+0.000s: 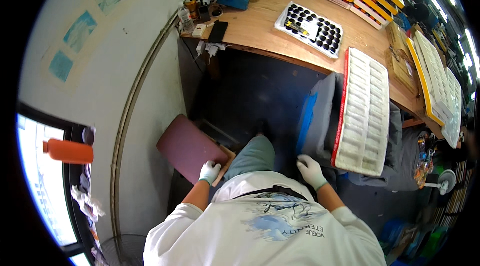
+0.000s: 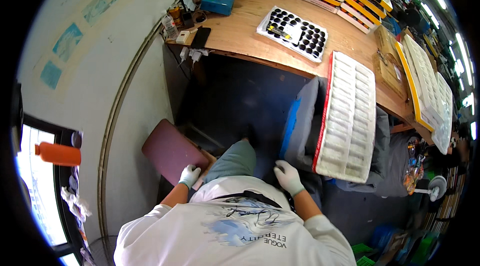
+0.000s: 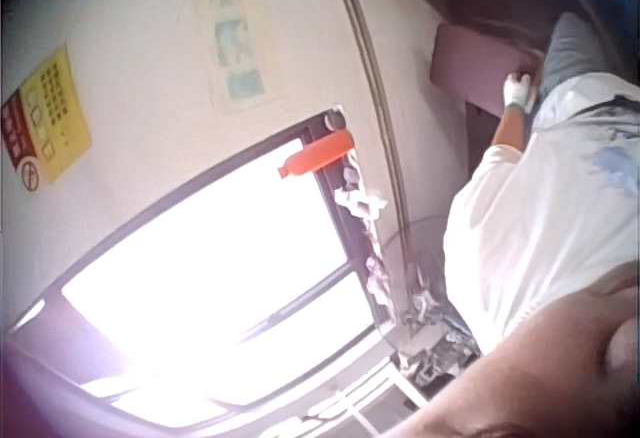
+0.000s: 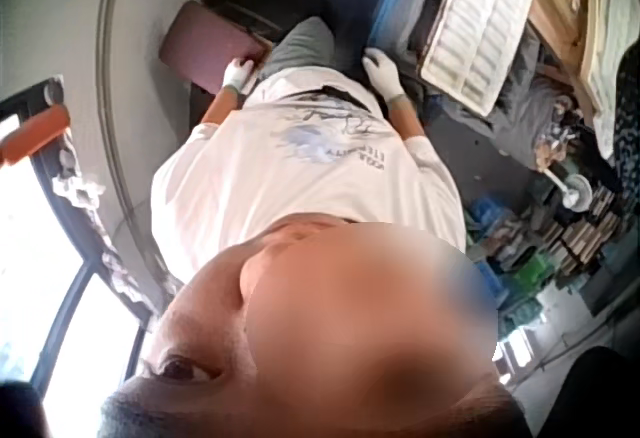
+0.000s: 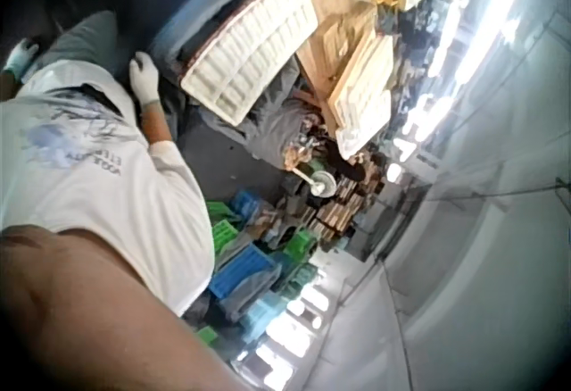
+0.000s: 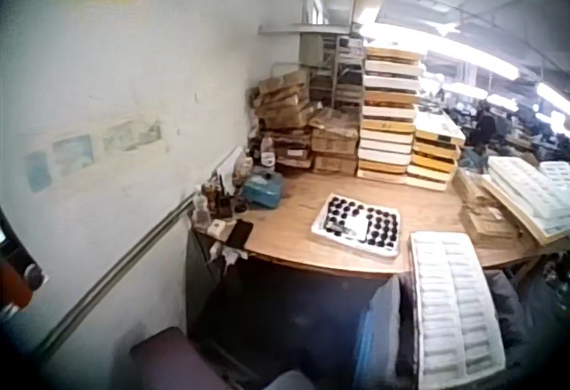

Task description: The person opens a cardboard box and removes a tray of dark lenses. They then reach into a large bag filled with eyeglass frames, picking out individual frames and placing them into a cardboard box. The person also handles a water bottle and a small blue device on the table.

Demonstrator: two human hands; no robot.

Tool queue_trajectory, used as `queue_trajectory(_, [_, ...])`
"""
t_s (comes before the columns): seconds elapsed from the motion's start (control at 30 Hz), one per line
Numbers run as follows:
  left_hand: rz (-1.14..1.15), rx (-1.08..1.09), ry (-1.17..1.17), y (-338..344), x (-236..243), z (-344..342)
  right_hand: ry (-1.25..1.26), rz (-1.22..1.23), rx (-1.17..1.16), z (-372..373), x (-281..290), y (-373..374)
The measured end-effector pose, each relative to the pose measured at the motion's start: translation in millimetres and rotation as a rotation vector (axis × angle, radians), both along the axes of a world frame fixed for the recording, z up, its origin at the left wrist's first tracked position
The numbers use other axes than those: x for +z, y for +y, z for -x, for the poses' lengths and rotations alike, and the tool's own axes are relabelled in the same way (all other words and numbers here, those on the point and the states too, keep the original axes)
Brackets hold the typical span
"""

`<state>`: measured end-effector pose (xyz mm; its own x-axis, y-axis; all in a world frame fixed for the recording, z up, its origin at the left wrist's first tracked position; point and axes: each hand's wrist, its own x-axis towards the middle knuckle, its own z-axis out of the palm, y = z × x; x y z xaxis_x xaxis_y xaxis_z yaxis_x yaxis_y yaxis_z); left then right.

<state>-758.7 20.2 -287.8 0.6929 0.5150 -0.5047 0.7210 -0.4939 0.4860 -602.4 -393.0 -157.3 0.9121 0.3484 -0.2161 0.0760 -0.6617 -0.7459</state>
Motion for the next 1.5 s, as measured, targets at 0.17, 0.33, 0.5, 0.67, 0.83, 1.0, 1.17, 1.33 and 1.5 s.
queue_trajectory(0.17, [0.018,0.034,0.317,8.0,-37.6,-28.4,0.019,-0.016,0.45,-164.1,32.9,150.0])
queue_trajectory(0.33, [0.171,-0.008,0.42,34.5,-72.5,-58.4,-0.028,0.155,0.522,-308.1,15.7,187.8])
queue_trajectory(0.5, [0.246,-0.128,0.366,81.6,-60.9,-137.5,0.154,0.028,0.264,-384.3,31.5,193.9])
queue_trajectory(0.67, [-0.247,-0.856,0.062,147.4,-31.4,-303.6,0.265,0.014,0.201,-449.0,25.7,183.9])
queue_trajectory(0.83, [0.104,0.198,-0.168,126.3,90.1,-478.2,0.276,-0.131,0.289,-539.8,0.0,189.1])
queue_trajectory(1.0, [0.041,0.246,-0.411,97.0,155.2,-577.9,0.175,-0.153,0.478,-639.7,32.5,219.3])
queue_trajectory(1.17, [0.069,0.169,-0.592,137.8,202.5,-673.7,0.193,-0.204,0.512,-701.2,46.4,262.7])
queue_trajectory(1.33, [-0.32,-0.128,-0.741,245.0,248.6,-857.6,0.239,-0.201,0.287,-719.4,28.4,288.2])
queue_trajectory(1.5, [-0.635,-0.024,-0.469,356.5,249.2,-1026.4,0.294,-0.196,0.169,-708.7,30.9,302.2])
